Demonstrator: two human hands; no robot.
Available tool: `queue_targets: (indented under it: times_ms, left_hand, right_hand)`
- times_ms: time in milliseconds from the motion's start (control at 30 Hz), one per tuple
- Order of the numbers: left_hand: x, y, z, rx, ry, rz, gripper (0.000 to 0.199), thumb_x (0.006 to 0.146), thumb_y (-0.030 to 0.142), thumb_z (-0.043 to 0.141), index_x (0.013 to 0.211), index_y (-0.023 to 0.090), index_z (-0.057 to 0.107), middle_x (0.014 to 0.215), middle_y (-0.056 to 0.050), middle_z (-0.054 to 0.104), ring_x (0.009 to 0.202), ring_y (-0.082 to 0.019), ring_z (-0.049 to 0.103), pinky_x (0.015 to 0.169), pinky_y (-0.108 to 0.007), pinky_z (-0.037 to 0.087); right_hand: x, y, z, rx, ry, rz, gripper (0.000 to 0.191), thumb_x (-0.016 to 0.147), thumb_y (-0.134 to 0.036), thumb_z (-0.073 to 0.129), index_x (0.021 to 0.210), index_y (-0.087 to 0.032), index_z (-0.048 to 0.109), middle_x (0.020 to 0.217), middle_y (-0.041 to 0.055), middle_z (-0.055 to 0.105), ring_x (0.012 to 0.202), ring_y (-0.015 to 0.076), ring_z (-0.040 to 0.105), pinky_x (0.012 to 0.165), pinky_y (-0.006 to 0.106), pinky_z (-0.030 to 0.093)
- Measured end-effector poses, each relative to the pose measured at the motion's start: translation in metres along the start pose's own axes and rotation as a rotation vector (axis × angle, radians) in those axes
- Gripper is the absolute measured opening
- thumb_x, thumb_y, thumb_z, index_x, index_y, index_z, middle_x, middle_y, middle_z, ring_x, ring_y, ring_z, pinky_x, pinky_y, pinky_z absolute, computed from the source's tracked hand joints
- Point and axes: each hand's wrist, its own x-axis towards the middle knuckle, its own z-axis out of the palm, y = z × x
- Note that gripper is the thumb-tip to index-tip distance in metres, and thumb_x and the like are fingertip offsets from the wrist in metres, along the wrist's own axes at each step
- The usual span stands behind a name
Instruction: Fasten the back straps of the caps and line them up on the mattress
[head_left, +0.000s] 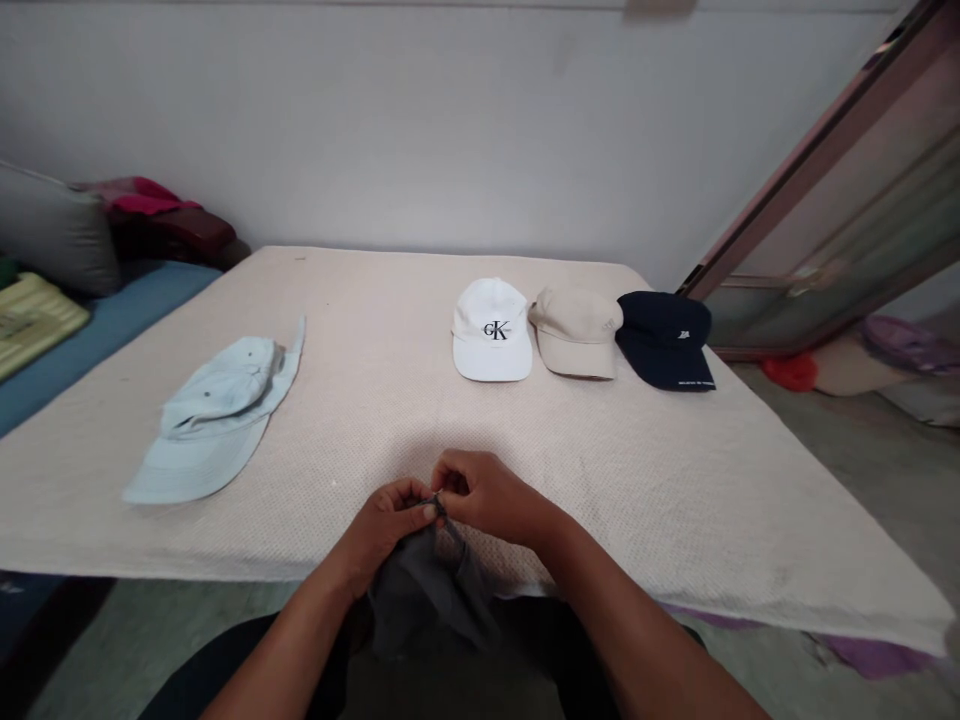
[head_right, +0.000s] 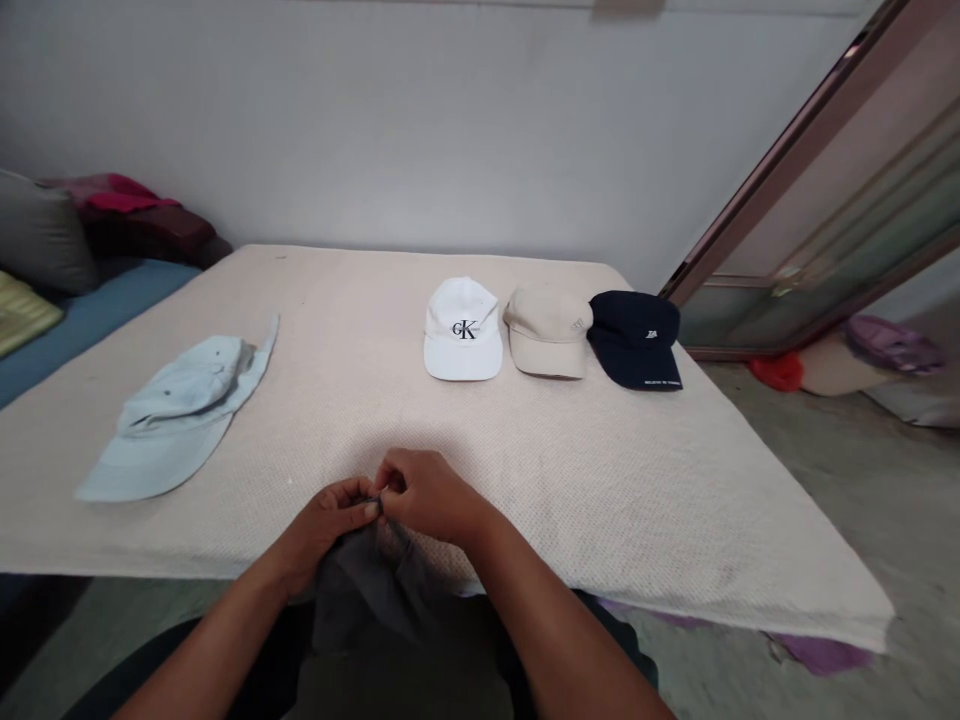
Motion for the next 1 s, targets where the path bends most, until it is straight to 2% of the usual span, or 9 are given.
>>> queue_targets:
  times_ms: [233, 433, 667, 800, 1000]
  left_hand:
    - [0.001, -0.001, 0.001, -0.029, -0.025, 0.013, 0.018, 0.071, 0.020, 0.071, 0.084, 0.016, 0.059, 0.071, 0.000, 0.065, 0.060, -0.009, 0.056, 0.057, -0.020, 0.040]
    - [-0.001, -0.001, 0.001, -0.084, -0.014, 0.100, 0.022, 0.067, 0.016, 0.073, 0.071, 0.019, 0.051, 0.063, 0.007, 0.057, 0.053, -0.006, 0.050, 0.050, -0.017, 0.033]
    - [0.002, -0.001, 0.000, 0.007, 0.011, 0.038, 0.016, 0.067, 0.020, 0.072, 0.079, 0.016, 0.063, 0.071, 0.002, 0.063, 0.061, -0.009, 0.054, 0.058, -0.020, 0.039]
    - [0.004, -0.004, -0.003, 0.042, 0.039, 0.016, 0.016, 0.067, 0.021, 0.073, 0.081, 0.015, 0.065, 0.070, 0.001, 0.063, 0.059, -0.009, 0.054, 0.057, -0.020, 0.038]
    - [0.002, -0.006, -0.004, -0.003, 0.004, -0.029, 0.017, 0.066, 0.020, 0.073, 0.080, 0.014, 0.065, 0.070, -0.001, 0.064, 0.058, -0.010, 0.055, 0.057, -0.023, 0.039]
  right_hand:
    - [0.001, 0.004, 0.000, 0.063, -0.046, -0.006, 0.012, 0.070, -0.013, 0.054, 0.081, -0.017, 0.058, 0.069, -0.0016, 0.057, 0.062, 0.0091, 0.050, 0.054, 0.020, 0.037]
    - [0.001, 0.006, 0.001, 0.027, -0.046, -0.027, 0.013, 0.069, -0.012, 0.055, 0.080, -0.018, 0.058, 0.069, -0.0024, 0.054, 0.062, 0.0090, 0.047, 0.053, 0.021, 0.035]
    - [0.000, 0.009, 0.001, 0.024, -0.058, -0.036, 0.013, 0.070, -0.011, 0.054, 0.080, -0.018, 0.059, 0.070, -0.0023, 0.053, 0.063, 0.0088, 0.046, 0.055, 0.021, 0.034]
    - [0.000, 0.011, 0.001, 0.046, -0.061, -0.045, 0.013, 0.071, -0.011, 0.054, 0.081, -0.017, 0.060, 0.070, -0.0021, 0.054, 0.063, 0.0089, 0.047, 0.055, 0.021, 0.035]
    - [0.000, 0.010, 0.000, 0.058, -0.076, -0.048, 0.013, 0.072, -0.011, 0.054, 0.081, -0.017, 0.060, 0.072, -0.0011, 0.056, 0.064, 0.0092, 0.047, 0.056, 0.021, 0.035]
